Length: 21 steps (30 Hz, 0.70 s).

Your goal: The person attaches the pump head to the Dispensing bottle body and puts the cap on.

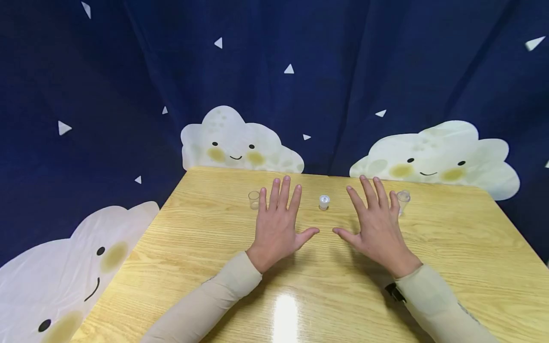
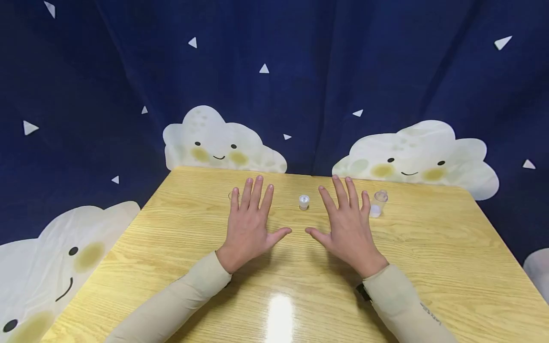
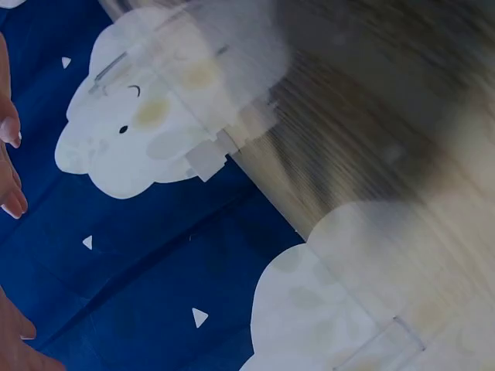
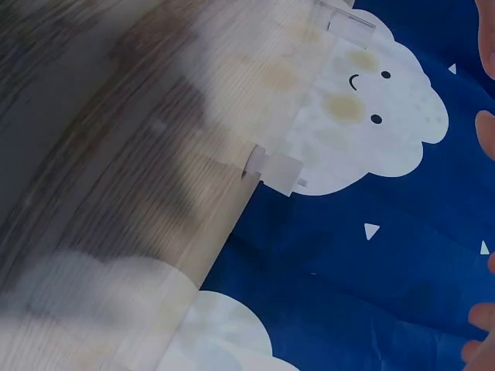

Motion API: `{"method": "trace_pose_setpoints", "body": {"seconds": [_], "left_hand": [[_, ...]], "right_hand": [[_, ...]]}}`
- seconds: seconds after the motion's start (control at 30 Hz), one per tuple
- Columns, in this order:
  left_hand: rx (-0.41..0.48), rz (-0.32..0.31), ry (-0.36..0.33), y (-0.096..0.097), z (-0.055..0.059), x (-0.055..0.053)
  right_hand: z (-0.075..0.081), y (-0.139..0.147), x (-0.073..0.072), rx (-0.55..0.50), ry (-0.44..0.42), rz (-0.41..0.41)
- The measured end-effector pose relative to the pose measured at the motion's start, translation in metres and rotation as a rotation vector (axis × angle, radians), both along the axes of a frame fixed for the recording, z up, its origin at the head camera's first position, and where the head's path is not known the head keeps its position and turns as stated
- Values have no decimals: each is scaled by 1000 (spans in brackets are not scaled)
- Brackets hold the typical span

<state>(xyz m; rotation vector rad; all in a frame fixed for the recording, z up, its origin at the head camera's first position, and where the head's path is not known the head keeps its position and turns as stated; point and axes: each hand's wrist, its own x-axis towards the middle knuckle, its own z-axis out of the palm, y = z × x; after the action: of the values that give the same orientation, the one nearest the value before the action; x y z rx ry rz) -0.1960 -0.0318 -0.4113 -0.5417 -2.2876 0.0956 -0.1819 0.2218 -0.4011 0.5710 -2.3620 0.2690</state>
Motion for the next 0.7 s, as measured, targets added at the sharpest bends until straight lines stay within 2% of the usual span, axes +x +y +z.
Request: {"method": "trace_pose_setpoints", "body": {"seconds": [0.13,0.3,0.53,0.7], "left_hand": [[-6,-15,-4,0,0,0],[-15,-85,-11,-1,3,1],[75,-226,49,-7,5,0],[111,-254,45,-11,3,1]], "right_hand": [[1,1,0,14,-9,-8],[3,2,0,41,-31,9],[3,1,2,-1,-9,89],[3,-1,3,-5,9,99]]}}
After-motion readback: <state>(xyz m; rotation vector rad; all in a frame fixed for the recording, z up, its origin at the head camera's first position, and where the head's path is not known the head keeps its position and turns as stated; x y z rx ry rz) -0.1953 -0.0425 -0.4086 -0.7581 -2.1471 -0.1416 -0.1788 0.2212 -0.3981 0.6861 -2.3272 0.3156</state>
